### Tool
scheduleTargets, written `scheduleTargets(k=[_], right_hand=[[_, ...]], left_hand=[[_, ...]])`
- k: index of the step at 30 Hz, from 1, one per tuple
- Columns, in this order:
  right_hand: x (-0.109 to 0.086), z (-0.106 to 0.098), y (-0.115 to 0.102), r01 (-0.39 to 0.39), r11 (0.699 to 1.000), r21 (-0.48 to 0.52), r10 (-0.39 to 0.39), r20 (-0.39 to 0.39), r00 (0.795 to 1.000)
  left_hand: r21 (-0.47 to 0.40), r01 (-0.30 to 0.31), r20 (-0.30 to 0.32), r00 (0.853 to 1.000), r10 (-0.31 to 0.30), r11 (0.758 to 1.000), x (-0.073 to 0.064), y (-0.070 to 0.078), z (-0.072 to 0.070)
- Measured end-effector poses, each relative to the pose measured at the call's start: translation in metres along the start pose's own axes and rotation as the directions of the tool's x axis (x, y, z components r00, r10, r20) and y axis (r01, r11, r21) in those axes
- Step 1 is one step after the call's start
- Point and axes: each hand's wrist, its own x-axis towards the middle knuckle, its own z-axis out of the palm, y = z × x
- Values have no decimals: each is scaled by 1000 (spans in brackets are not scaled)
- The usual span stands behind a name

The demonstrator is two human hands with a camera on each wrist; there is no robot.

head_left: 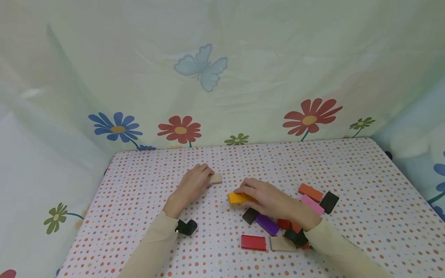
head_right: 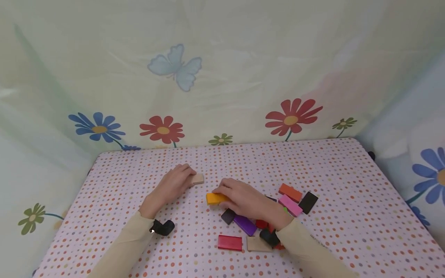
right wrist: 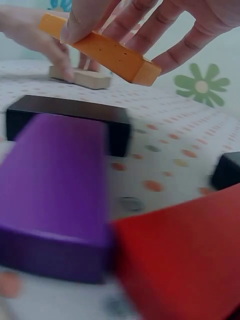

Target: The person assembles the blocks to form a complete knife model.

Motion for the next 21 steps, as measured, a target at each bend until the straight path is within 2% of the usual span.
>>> scheduleTargets(k=[3, 6, 9, 21], right_hand=[[1, -5, 6, -51, 998, -34, 51, 0, 999], [7, -8, 12, -66, 996, -61, 65, -10, 998], [16, -9, 17, -58, 995, -76, 57, -20, 998], [46, -15, 29, -29, 996, -84, 27, -29, 999]], left_hand=[[-23, -8, -3, 1000, 8, 1000, 3, 0, 1], [-60, 16, 16, 1000, -15, 998, 5, 1, 0], [-95, 35, 33, 999, -32, 995, 5, 1, -1], [-167, 13, 44, 999, -5, 986, 6, -3, -3]])
